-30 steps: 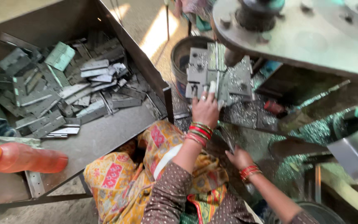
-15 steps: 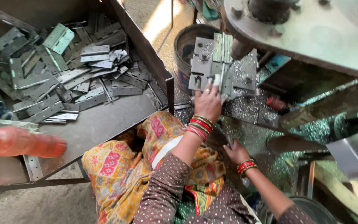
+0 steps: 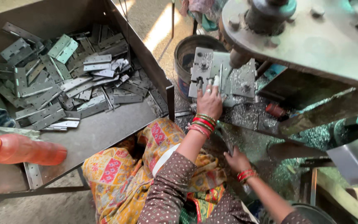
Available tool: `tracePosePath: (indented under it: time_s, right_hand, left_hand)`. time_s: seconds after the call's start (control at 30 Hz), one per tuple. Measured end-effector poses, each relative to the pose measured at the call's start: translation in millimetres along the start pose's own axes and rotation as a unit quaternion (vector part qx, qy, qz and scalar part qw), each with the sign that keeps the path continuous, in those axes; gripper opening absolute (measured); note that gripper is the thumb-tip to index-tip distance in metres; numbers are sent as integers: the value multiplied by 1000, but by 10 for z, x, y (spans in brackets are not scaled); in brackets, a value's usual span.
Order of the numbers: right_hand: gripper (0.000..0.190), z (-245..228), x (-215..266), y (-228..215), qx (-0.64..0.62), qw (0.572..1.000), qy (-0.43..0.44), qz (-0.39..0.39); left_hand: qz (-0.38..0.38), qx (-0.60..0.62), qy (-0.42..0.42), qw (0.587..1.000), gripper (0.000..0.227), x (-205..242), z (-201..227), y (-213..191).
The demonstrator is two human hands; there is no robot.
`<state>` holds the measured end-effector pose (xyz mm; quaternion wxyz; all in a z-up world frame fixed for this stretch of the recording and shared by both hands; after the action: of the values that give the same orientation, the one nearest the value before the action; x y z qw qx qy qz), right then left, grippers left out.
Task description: The person sits on the floor and repeatedly places metal hinge pieces into a manual punching machine, operates the lever to punch holes, and removes the finished pieces. The person also wraps adhesive tape around their fingers during the task.
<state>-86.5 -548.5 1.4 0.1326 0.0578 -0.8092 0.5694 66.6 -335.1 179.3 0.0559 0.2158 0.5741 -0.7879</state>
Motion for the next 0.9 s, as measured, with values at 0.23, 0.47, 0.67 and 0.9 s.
tracePosePath:
  time_s: [0.23,0.47,0.67,0.9]
  right_hand:
    - [60,164,-165,-328,73,995,34,-66]
    - [53,62,-16,59,-10,1000,-22,15]
    - [62,68,-190,-612,22,997,17,-75]
    - [53,4,20,-78,12,998,-27,48]
  left_hand:
    - [-15,-1,-1,1000,26,-26,15,0]
    - [-39,28,-2,999,25,127,3,-173]
    - [-65,59,-18,996,26,-114,-11,-44]
    - [-13,55,-14,998,32,-224,-49,29]
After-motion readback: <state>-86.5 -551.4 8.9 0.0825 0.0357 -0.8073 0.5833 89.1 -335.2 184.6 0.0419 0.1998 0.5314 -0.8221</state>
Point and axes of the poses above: each hand's wrist, its own x-axis away from the middle knuckle, its own y-axis out of the palm, z = x × y, the point moved 2 cm from there along -x, towards the middle knuckle, and after that the axes turned 3 degrees about x, right-handed, at the moved point
